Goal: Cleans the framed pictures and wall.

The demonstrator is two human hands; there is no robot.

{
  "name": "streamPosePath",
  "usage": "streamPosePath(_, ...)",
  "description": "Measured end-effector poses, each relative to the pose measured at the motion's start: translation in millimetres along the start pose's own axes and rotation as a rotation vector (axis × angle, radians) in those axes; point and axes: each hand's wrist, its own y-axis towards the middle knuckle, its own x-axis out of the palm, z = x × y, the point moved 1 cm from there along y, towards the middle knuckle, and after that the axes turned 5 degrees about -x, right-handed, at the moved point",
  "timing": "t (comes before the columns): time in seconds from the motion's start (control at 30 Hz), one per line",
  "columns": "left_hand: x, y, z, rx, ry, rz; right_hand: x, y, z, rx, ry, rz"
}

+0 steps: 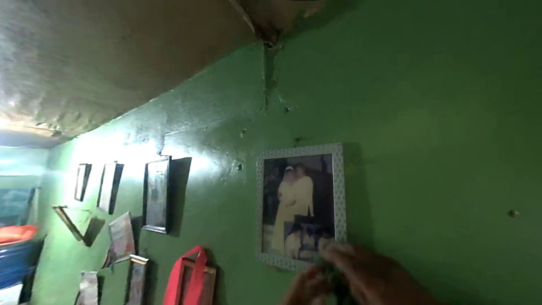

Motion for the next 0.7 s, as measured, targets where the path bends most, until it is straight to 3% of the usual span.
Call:
streamPosePath(0.1,-57,31,-3,0.214,0.686,0.302,-27,38,41,0.149,-0.210,0.160)
streamPosePath(0.23,-121,59,-48,0.013,1.086,0.313,-61,104,72,0.372,-0.289,0.182)
streamPosePath(0.33,-126,61,-74,-0.101,1.172,0.219,-62,140,88,0.488,-0.373,0.134)
streamPosePath(0.43,-122,63,-88,-0.057,1.160,0.248,-51,149,90,0.540,-0.413,0.081)
streamPosePath(0.7,-123,70,-110,0.091,1.013,0.307,-3,102,77,0.415,-0.435,0.274)
